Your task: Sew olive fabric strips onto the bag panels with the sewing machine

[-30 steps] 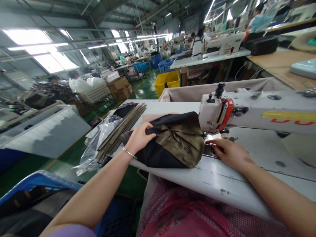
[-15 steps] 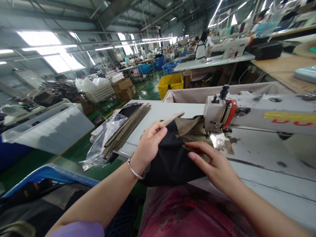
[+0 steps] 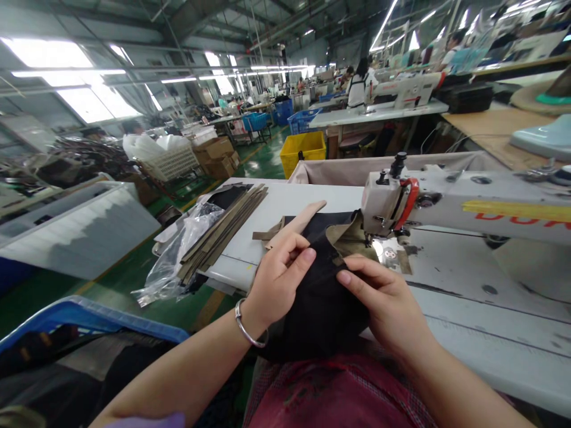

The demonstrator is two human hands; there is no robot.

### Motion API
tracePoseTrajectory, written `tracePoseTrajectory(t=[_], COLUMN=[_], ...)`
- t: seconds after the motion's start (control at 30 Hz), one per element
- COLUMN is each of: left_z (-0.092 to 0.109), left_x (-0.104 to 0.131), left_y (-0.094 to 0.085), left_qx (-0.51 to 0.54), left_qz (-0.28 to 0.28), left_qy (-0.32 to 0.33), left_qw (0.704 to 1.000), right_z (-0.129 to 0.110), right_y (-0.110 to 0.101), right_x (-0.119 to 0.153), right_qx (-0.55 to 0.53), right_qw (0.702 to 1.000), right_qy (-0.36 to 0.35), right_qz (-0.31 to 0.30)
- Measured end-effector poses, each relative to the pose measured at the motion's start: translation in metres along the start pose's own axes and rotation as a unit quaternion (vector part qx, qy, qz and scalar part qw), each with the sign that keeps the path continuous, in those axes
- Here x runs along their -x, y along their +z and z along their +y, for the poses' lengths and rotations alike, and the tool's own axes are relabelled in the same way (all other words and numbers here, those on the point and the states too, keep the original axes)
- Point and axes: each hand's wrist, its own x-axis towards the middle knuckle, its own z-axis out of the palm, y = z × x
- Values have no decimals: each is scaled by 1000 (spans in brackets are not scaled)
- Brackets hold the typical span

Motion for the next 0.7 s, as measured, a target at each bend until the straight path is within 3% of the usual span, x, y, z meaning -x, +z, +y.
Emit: tracePoseTrajectory(t=[0.3,0.7], left_z=[-1,8], left_x=[-1,-3], left_y=[-6,-6], left_qx=[-55,-19], left_qz=[-13,-18], left_qy=[11,-12], left_qw=[998,1000], right_z=[1,-3], right_y=[2,4], right_x=[0,3], right_qx=[-37,-143], right_qw=[999,985], right_qy=[16,99], right_qz=[-8,-17])
